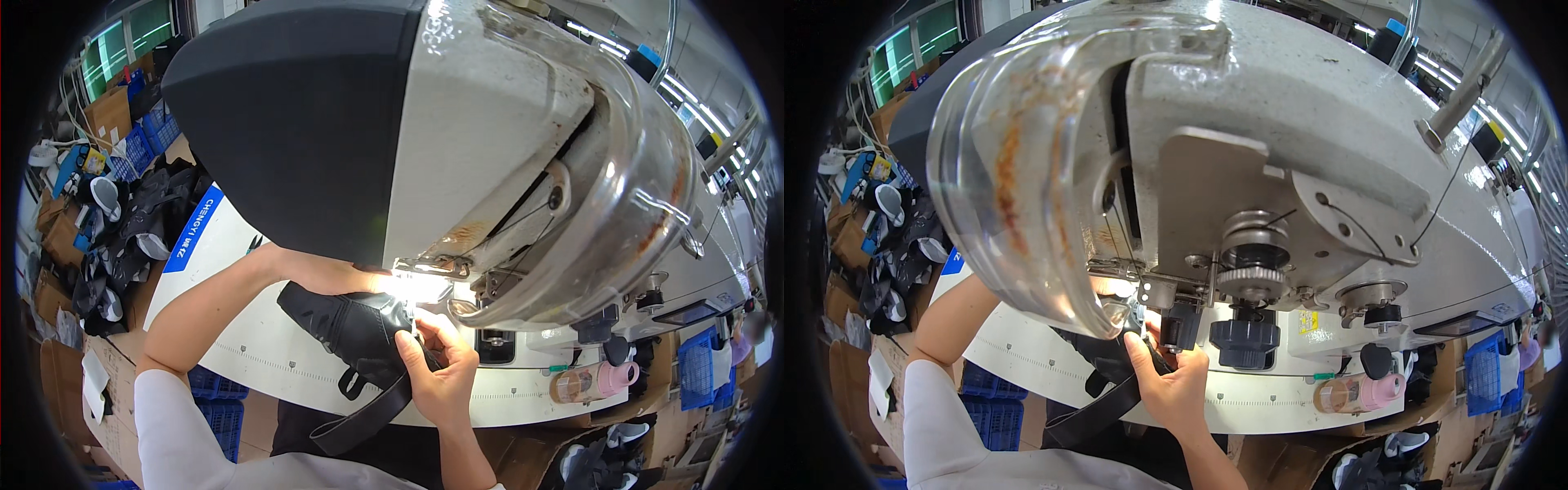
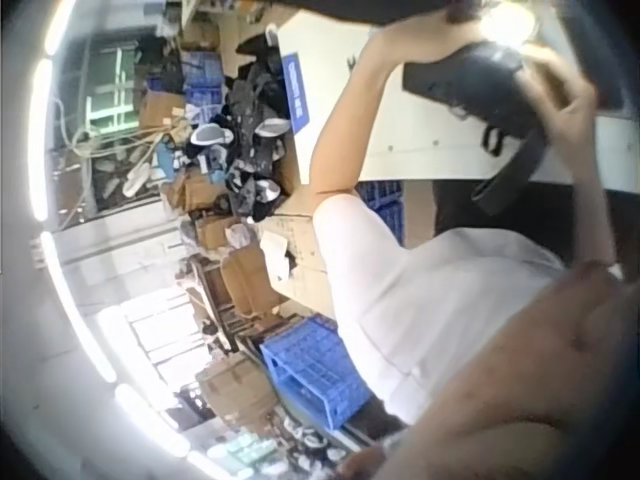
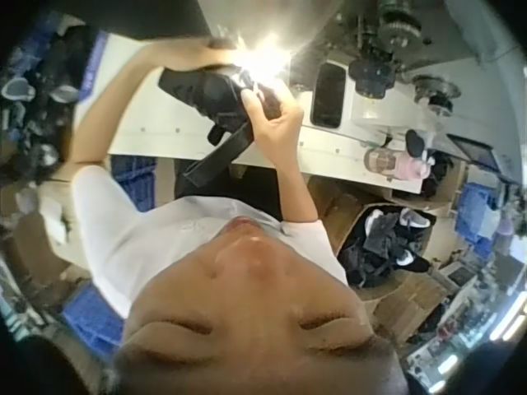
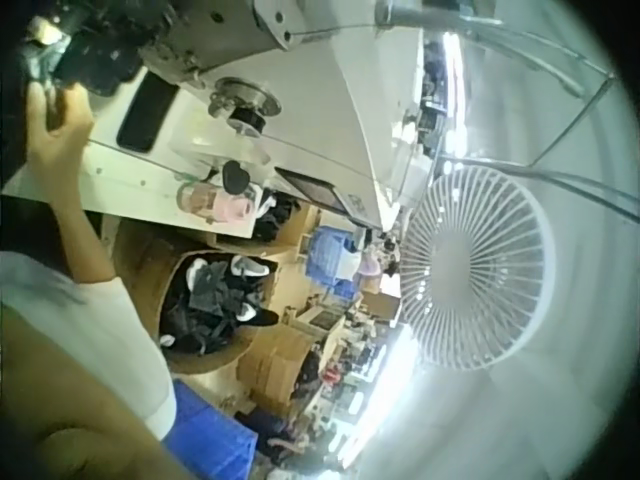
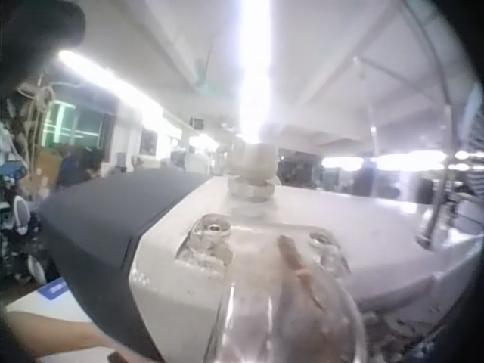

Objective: The person trims threads on shoe components using snips and stitches the shoe parts together with a sewing machine.

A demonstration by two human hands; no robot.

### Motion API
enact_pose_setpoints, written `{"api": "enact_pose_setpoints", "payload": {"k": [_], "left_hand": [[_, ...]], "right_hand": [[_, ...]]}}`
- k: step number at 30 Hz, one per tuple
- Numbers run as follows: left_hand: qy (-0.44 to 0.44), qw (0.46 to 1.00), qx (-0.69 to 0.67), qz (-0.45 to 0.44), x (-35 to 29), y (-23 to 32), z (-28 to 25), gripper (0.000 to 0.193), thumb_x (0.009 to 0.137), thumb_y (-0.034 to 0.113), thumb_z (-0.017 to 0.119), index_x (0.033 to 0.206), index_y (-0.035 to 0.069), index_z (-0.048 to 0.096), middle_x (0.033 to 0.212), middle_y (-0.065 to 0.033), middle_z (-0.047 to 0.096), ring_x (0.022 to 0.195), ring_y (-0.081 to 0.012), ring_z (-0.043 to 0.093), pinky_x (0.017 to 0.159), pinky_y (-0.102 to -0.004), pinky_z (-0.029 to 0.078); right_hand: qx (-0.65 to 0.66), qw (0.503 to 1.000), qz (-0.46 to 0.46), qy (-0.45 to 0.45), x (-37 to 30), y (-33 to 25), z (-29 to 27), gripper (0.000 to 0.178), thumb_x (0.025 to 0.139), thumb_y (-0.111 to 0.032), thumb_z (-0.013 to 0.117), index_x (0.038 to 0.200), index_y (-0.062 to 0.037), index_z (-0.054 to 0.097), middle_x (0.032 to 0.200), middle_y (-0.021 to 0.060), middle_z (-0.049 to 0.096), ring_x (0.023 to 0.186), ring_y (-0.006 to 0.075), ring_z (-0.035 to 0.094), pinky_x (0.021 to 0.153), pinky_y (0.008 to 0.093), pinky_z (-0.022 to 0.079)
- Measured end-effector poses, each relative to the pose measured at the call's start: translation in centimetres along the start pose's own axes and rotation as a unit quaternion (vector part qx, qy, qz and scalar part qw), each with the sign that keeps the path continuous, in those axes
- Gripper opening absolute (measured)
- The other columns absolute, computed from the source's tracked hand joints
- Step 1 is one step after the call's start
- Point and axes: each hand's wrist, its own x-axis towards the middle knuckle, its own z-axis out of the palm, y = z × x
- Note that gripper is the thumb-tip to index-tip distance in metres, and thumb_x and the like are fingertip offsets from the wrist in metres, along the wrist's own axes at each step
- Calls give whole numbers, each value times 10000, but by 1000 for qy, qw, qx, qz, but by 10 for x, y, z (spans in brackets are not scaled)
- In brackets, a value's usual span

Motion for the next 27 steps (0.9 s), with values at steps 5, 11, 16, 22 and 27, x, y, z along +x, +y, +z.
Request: {"api": "enact_pose_setpoints", "payload": {"k": [5, 11, 16, 22, 27], "left_hand": [[-66, 996, 59, -32, 4, 1, -8, 251, 873, 249, 731, 925, 4, 705, 792, -75, 693, 685, -206, 634, 642, -306, 505], [-67, 994, 31, -78, 15, -8, -23, 258, 848, 242, 751, 945, 8, 702, 825, -84, 690, 721, -217, 634, 675, -315, 505], [-34, 992, 3, -123, 13, -22, -49, 272, 827, 237, 767, 962, 10, 699, 852, -91, 687, 751, -226, 633, 703, -322, 505], [-25, 990, 5, -138, 15, -26, -42, 295, 802, 230, 786, 982, 14, 696, 885, -99, 684, 787, -236, 633, 735, -331, 504], [-6, 989, 8, -147, 22, -31, -29, 320, 781, 225, 802, 998, 17, 693, 912, -106, 681, 816, -245, 633, 763, -339, 504]], "right_hand": [[14, 1000, 21, 12, 4, -3, 3, 230, 899, -39, 724, 1093, 70, 666, 885, 22, 662, 801, 55, 584, 745, 207, 476], [6, 999, -12, 46, 11, 0, 13, 157, 896, -32, 709, 1004, 76, 676, 854, 28, 665, 770, 62, 583, 706, 216, 468], [6, 998, 8, 54, 13, 1, 13, 156, 896, -47, 718, 982, 80, 694, 862, 61, 695, 792, 82, 615, 736, 227, 488], [15, 997, 9, 79, 14, 0, 15, 168, 884, -55, 740, 970, 81, 692, 858, 65, 698, 794, 95, 622, 744, 235, 494], [-29, 996, -11, 82, 11, 0, 20, 180, 882, -73, 749, 956, 77, 684, 838, 65, 689, 799, 96, 614, 752, 247, 489]]}}
